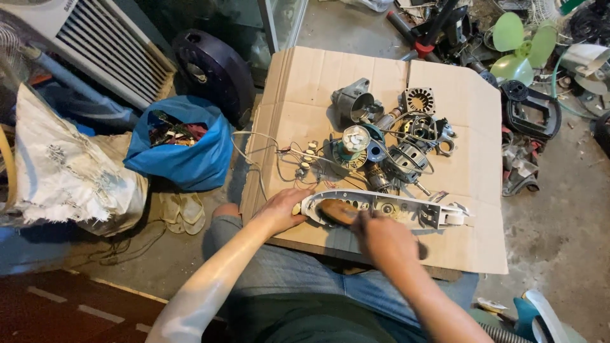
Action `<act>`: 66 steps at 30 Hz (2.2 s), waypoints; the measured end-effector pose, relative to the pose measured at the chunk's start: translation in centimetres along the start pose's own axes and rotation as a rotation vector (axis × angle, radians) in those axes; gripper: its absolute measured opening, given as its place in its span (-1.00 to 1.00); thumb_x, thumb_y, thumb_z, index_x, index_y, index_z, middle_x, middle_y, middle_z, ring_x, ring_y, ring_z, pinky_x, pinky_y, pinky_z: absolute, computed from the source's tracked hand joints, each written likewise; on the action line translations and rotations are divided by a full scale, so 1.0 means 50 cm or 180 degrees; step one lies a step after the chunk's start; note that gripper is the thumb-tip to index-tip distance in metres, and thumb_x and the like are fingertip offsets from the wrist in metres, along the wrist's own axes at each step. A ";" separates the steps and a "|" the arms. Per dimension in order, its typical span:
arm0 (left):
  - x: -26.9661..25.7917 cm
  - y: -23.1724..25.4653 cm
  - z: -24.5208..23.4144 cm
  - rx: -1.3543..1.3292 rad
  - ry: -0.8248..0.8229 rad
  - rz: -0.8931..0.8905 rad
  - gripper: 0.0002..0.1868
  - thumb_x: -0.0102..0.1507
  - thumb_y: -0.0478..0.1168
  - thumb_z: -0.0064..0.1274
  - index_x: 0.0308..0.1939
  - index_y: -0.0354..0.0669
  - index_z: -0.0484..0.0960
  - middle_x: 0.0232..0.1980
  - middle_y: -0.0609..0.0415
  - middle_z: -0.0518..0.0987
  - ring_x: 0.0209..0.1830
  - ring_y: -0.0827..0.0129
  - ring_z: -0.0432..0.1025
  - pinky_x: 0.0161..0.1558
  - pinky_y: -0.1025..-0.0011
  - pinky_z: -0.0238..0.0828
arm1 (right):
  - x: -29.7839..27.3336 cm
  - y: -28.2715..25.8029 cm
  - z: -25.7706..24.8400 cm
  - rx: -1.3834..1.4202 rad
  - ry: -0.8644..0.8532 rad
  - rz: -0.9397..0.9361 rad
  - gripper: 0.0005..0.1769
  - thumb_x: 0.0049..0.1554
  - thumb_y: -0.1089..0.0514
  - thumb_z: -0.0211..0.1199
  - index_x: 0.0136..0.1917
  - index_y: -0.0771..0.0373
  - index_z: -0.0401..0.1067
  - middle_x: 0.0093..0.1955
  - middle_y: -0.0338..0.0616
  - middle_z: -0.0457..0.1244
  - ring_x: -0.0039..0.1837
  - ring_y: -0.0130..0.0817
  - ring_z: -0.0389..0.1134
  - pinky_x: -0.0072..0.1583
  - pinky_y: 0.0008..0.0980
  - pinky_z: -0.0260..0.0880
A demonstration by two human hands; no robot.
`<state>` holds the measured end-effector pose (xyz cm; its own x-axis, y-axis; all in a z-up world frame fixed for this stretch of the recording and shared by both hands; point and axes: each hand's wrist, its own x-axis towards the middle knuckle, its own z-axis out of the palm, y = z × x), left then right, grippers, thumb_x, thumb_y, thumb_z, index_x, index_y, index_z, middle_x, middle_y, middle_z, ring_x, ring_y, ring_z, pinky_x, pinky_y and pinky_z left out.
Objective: The person cleans the interior of a white plastic casing using a brush, then removes a small circuit board component to clean it separately. They handle the casing and the component with their hands while working over a cardboard surface.
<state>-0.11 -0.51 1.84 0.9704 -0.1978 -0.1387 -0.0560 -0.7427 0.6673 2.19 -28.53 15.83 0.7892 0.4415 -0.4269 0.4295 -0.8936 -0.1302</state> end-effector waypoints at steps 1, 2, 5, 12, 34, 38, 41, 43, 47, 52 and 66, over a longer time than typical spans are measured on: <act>-0.003 0.005 -0.005 0.0009 -0.0005 0.0009 -0.21 0.01 -0.13 0.37 0.34 0.07 0.50 0.16 -0.07 0.58 0.27 0.00 0.43 0.28 0.11 0.38 | 0.005 -0.006 0.017 0.0009 0.0008 0.0007 -0.54 0.20 -0.01 0.05 0.33 0.10 0.43 0.10 0.03 0.40 0.00 0.10 0.52 0.00 0.06 0.57; -0.004 0.010 -0.009 0.0019 0.0023 -0.0005 -0.22 0.01 -0.12 0.37 0.33 0.08 0.51 0.14 -0.05 0.58 0.25 0.01 0.44 0.27 0.11 0.39 | 0.013 -0.011 0.033 0.0005 0.0010 0.0009 -0.51 0.20 -0.01 0.03 0.34 0.13 0.42 0.09 0.02 0.40 -0.01 0.09 0.53 -0.01 0.05 0.56; -0.010 0.018 -0.012 0.0066 0.0050 -0.0028 -0.25 0.02 -0.11 0.35 0.32 0.09 0.51 0.12 -0.05 0.59 0.23 0.01 0.45 0.25 0.10 0.40 | -0.004 -0.007 -0.011 0.0264 -0.0195 -0.0087 -0.53 0.20 -0.05 0.03 0.28 0.15 0.48 0.08 0.09 0.41 0.01 0.16 0.51 0.01 0.11 0.55; -0.006 0.017 -0.012 0.0061 0.0170 0.0101 -0.21 -0.03 -0.13 0.38 0.31 0.06 0.52 0.09 -0.07 0.59 0.19 -0.04 0.46 0.21 0.06 0.42 | 0.006 -0.001 -0.037 -0.0185 0.0332 -0.0505 -0.59 0.16 0.09 0.11 0.26 0.11 0.50 0.05 0.05 0.42 -0.01 0.10 0.53 -0.01 0.06 0.56; -0.003 0.011 -0.008 0.0101 0.0201 0.0064 -0.24 -0.06 -0.12 0.36 0.26 0.15 0.55 -0.06 0.00 0.60 0.10 0.02 0.50 0.12 0.08 0.46 | 0.042 0.030 -0.003 -0.1007 0.0574 -0.0784 -0.79 0.05 0.18 0.22 -0.08 0.05 0.63 -0.15 -0.12 0.41 -0.18 -0.06 0.52 -0.19 -0.12 0.52; 0.000 -0.002 0.000 -0.0016 0.0098 0.0163 -0.21 -0.01 -0.18 0.38 0.32 0.08 0.51 0.10 -0.03 0.59 0.14 0.01 0.48 0.15 0.09 0.41 | 0.030 0.024 -0.030 -0.0597 -0.0216 -0.0311 -0.82 0.18 0.27 0.13 -0.03 0.18 0.55 -0.11 -0.08 0.41 -0.14 -0.14 0.53 -0.13 -0.21 0.61; -0.001 -0.006 0.003 -0.0083 -0.0072 0.0088 -0.20 0.04 -0.22 0.37 0.38 0.08 0.46 0.28 0.00 0.56 0.22 0.04 0.42 0.19 0.12 0.35 | 0.016 0.051 -0.067 -0.0679 -0.0607 0.0042 -0.76 0.22 0.35 0.09 0.09 0.20 0.50 0.00 -0.08 0.39 -0.10 -0.14 0.52 -0.12 -0.17 0.62; -0.001 0.000 -0.003 -0.0072 -0.0151 -0.0052 -0.19 0.05 -0.19 0.35 0.40 0.14 0.45 0.31 0.05 0.54 0.27 0.08 0.39 0.23 0.15 0.33 | 0.015 0.052 -0.076 -0.0991 -0.0273 -0.0149 -0.68 0.11 0.38 0.18 0.10 0.13 0.52 0.04 -0.11 0.35 -0.08 -0.05 0.50 -0.12 -0.07 0.54; 0.002 0.021 -0.019 -0.0158 -0.0224 -0.0080 -0.18 0.06 -0.24 0.35 0.41 0.09 0.45 0.34 0.03 0.52 0.31 0.07 0.38 0.25 0.13 0.32 | 0.027 0.030 -0.038 -0.0612 -0.0659 -0.0154 -0.39 0.24 0.34 0.19 0.50 0.05 0.15 0.13 -0.11 0.36 0.00 -0.25 0.47 0.00 -0.28 0.67; -0.009 0.010 -0.011 -0.0109 -0.0086 0.0103 -0.24 0.09 -0.22 0.35 0.39 -0.02 0.46 0.34 -0.04 0.53 0.30 0.02 0.38 0.25 0.10 0.33 | 0.002 0.075 -0.073 -0.0240 -0.0741 0.0347 -0.57 0.15 0.37 0.00 0.23 0.02 0.33 -0.01 -0.11 0.36 -0.02 -0.01 0.47 -0.05 0.05 0.52; 0.004 0.351 -0.217 0.0582 -0.1599 -0.0704 0.03 0.15 0.12 0.29 0.58 0.13 0.04 0.67 0.15 -0.06 0.67 0.19 -0.24 0.62 0.09 -0.50 | -0.145 0.294 0.019 0.2022 0.0855 0.1117 -0.34 -0.08 -0.12 0.51 0.31 -0.07 0.56 0.19 -0.35 0.48 0.09 -0.45 0.53 0.17 -0.43 0.45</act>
<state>1.64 -6.61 21.48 0.7355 -0.2716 -0.6207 0.0524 -0.8905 0.4519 2.36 -44.93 16.14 0.9468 0.0557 -0.3170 -0.1359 -0.8238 -0.5504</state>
